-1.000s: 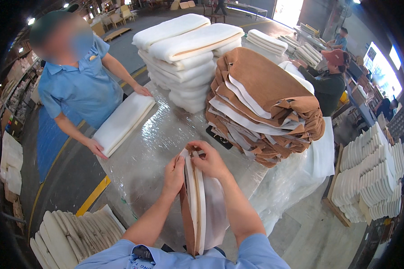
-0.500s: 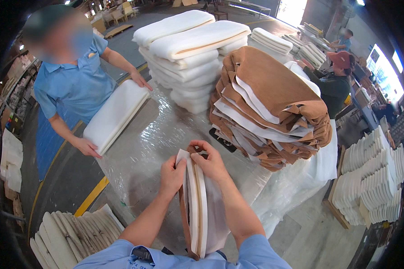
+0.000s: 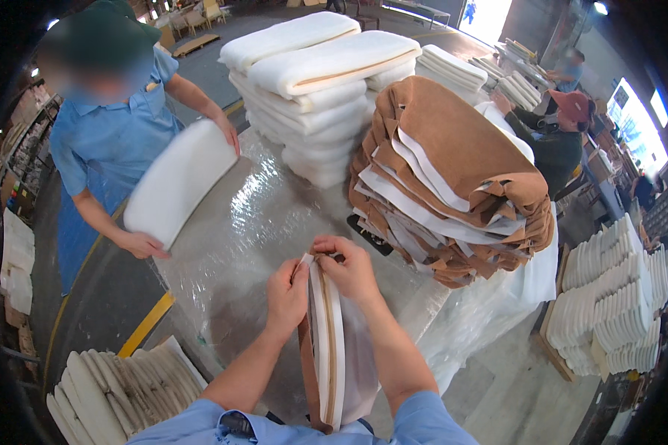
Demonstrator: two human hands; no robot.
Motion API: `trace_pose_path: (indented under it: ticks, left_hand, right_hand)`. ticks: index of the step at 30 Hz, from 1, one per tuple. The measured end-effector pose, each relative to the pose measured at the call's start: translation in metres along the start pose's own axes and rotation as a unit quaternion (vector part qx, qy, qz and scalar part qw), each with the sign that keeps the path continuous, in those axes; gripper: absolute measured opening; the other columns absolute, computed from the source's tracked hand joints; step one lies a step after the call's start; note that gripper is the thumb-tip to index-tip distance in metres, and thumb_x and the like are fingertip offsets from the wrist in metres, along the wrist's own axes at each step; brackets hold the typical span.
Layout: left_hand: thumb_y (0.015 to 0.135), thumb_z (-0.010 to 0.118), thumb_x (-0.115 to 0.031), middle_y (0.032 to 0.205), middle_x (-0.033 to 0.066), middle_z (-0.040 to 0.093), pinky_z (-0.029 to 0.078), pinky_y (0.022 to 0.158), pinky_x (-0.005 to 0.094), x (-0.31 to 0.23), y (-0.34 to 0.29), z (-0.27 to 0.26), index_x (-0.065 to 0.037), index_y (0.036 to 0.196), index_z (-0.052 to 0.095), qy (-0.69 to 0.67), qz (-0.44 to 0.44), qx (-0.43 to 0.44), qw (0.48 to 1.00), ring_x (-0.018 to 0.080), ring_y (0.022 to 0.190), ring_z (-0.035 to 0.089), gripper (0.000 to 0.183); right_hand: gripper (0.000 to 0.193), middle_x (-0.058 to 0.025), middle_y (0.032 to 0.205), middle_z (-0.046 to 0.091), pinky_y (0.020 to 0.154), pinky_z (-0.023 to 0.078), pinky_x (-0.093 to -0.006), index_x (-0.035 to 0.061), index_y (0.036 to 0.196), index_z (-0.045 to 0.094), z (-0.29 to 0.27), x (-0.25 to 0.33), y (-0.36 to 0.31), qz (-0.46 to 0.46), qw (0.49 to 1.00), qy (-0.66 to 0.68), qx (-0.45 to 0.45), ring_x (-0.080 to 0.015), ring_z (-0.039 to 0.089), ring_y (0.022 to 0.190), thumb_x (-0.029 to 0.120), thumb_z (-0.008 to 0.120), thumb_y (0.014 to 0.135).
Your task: The person inserts white foam inserts into brown fabric covers, aligns edges, and stacks the finished cushions. They repeat this process for multiple units at a work table in a factory setting.
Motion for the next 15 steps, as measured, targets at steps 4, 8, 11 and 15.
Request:
trace_pose_path:
  ticks: [4,8,11,15]
  left_hand:
    - [0.103,0.062,-0.012,0.114,0.0209,0.073,0.055,0.091,0.0431,-0.025,-0.003,-0.003,0.004,0.114,0.071,0.049,0.14,-0.074,0.986,0.0383,0.104,0.07,0.021]
    - [0.102,0.062,-0.008,0.112,0.0206,0.072,0.055,0.089,0.0417,-0.029,-0.008,-0.002,0.002,0.117,0.07,0.047,0.171,-0.09,0.98,0.0365,0.102,0.07,0.019]
    - [0.102,0.063,-0.008,0.112,0.0204,0.071,0.055,0.088,0.042,-0.03,-0.013,0.003,0.002,0.116,0.07,0.061,0.185,-0.09,0.977,0.0368,0.101,0.069,0.018]
    - [0.101,0.062,-0.005,0.11,0.0189,0.072,0.056,0.086,0.0419,-0.029,-0.021,0.001,0.002,0.108,0.068,0.055,0.198,-0.056,0.977,0.037,0.1,0.069,0.011]
  right_hand:
    - [0.014,-0.01,0.119,0.076,0.088,0.054,-0.0353,0.0021,0.105,0.074,0.011,0.009,-0.008,-0.113,0.986,-0.094,-0.081,-0.0255,0.069,0.104,0.0,0.074,0.092]
    - [0.011,-0.0123,0.117,0.073,0.091,0.054,-0.0342,0.0023,0.103,0.07,0.018,0.013,-0.013,-0.161,0.978,-0.083,-0.105,-0.0249,0.068,0.102,-0.004,0.07,0.094]
    - [0.014,-0.0114,0.116,0.072,0.095,0.051,-0.0347,0.0033,0.103,0.068,0.013,0.013,-0.019,-0.192,0.97,-0.095,-0.112,-0.0253,0.066,0.105,-0.006,0.068,0.094]
    - [0.013,-0.0098,0.116,0.071,0.099,0.049,-0.0354,0.0039,0.102,0.067,0.012,0.007,-0.029,-0.192,0.974,-0.056,-0.105,-0.0257,0.063,0.111,-0.006,0.068,0.094]
Point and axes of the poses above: each hand's wrist, its own y-axis towards the middle knuckle, its own z-axis out of the palm, x = y × z, the point moved 7 cm from there along y, towards the middle knuckle
